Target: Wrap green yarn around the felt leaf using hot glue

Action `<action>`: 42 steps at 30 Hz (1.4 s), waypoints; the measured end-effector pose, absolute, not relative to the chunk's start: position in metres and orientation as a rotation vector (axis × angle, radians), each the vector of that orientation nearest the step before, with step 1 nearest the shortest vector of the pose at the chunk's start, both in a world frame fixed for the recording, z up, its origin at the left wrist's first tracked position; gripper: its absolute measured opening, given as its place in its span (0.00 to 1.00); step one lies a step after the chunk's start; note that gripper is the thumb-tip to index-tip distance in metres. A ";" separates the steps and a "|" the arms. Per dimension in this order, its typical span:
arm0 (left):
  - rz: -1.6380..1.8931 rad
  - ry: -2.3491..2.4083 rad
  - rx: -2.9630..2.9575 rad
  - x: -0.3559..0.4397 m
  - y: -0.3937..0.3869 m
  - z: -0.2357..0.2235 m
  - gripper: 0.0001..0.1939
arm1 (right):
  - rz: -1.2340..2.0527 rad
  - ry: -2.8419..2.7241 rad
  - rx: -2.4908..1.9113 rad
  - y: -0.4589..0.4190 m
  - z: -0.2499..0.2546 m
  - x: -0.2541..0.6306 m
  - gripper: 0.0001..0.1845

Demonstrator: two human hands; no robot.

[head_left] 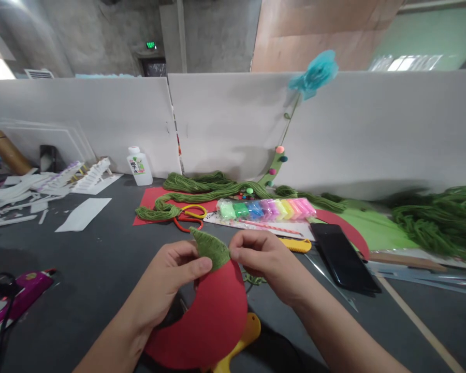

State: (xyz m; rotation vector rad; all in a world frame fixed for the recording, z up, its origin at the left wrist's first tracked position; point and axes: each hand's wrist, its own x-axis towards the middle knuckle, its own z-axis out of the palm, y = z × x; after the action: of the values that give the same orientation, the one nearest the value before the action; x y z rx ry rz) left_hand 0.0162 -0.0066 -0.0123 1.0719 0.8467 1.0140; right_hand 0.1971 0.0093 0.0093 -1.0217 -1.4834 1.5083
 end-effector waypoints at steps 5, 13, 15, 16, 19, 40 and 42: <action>1.063 0.890 1.053 0.019 -0.006 -0.010 0.06 | 1.487 -1.486 -1.039 0.012 0.006 0.197 0.06; 1.085 0.864 0.817 0.024 -0.008 -0.010 0.11 | 1.485 -1.526 -1.041 0.011 0.004 0.193 0.06; 1.084 0.861 0.797 0.025 -0.008 -0.009 0.11 | 1.493 -1.537 -1.039 0.010 0.005 0.193 0.07; 1.090 0.875 0.811 0.025 -0.008 -0.008 0.11 | 1.488 -1.541 -1.042 0.010 0.005 0.193 0.07; 1.087 0.901 0.884 0.024 -0.008 -0.006 0.11 | 1.434 -1.566 -1.075 0.010 0.005 0.193 0.07; 1.106 1.020 0.943 0.022 0.000 -0.014 0.17 | 1.244 -1.764 -1.129 0.006 -0.001 0.188 0.06; 1.031 0.991 1.080 0.018 0.001 -0.013 0.15 | 1.202 -1.744 -1.147 0.009 -0.001 0.190 0.07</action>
State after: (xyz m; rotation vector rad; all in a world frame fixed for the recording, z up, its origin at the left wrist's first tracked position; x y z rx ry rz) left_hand 0.0184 0.0014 -0.0134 1.0803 0.9909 1.0311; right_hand 0.1898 0.0087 -0.0011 -1.1465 -1.7438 1.2021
